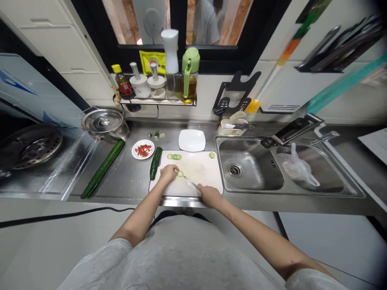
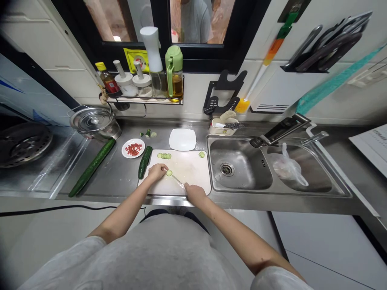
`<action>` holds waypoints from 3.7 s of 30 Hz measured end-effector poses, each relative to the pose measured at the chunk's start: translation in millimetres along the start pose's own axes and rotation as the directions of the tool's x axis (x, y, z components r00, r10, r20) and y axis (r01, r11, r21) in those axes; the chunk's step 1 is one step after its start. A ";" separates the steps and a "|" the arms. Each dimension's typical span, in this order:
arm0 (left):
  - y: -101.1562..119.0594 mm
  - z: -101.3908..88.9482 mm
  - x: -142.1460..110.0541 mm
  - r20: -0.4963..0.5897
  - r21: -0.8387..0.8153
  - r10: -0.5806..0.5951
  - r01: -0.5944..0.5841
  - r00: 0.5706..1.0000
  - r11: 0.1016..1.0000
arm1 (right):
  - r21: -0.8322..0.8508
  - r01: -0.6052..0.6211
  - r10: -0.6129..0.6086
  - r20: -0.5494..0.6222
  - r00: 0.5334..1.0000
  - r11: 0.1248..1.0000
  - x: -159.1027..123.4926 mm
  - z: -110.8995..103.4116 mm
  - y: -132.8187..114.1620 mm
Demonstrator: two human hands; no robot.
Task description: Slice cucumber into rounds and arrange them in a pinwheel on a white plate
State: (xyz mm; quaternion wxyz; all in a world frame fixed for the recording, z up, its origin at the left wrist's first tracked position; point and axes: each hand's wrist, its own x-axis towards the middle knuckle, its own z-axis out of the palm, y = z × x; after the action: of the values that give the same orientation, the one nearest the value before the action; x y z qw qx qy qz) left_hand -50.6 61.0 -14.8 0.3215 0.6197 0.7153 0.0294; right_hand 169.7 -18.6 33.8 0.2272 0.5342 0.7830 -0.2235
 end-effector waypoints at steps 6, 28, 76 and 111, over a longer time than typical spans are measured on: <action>8.3 5.3 -9.3 -0.070 0.118 0.024 -0.016 0.997 0.993 | 0.015 -0.025 0.025 -0.001 1.000 1.000 -10.0 4.7 6.2; -31.6 -23.2 -49.0 -0.199 -0.172 -0.196 0.163 0.960 0.971 | 0.227 -0.262 0.299 -0.144 0.943 0.938 5.7 5.3 31.1; 27.4 -12.1 47.8 -0.232 0.151 0.074 -0.039 0.970 0.988 | 0.204 -0.275 0.288 -0.039 0.957 0.940 8.3 -4.6 21.2; -5.6 3.6 -4.9 -0.064 -0.003 -0.026 0.026 0.998 1.000 | 0.090 -0.084 0.092 -0.098 0.991 0.992 -2.7 -6.3 -1.5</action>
State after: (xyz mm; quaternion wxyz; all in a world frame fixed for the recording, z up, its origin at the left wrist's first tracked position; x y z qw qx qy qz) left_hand -53.5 54.0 -18.0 0.2995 0.6089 0.7331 0.0461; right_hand 168.5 -17.3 40.5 0.1734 0.5882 0.7589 -0.2193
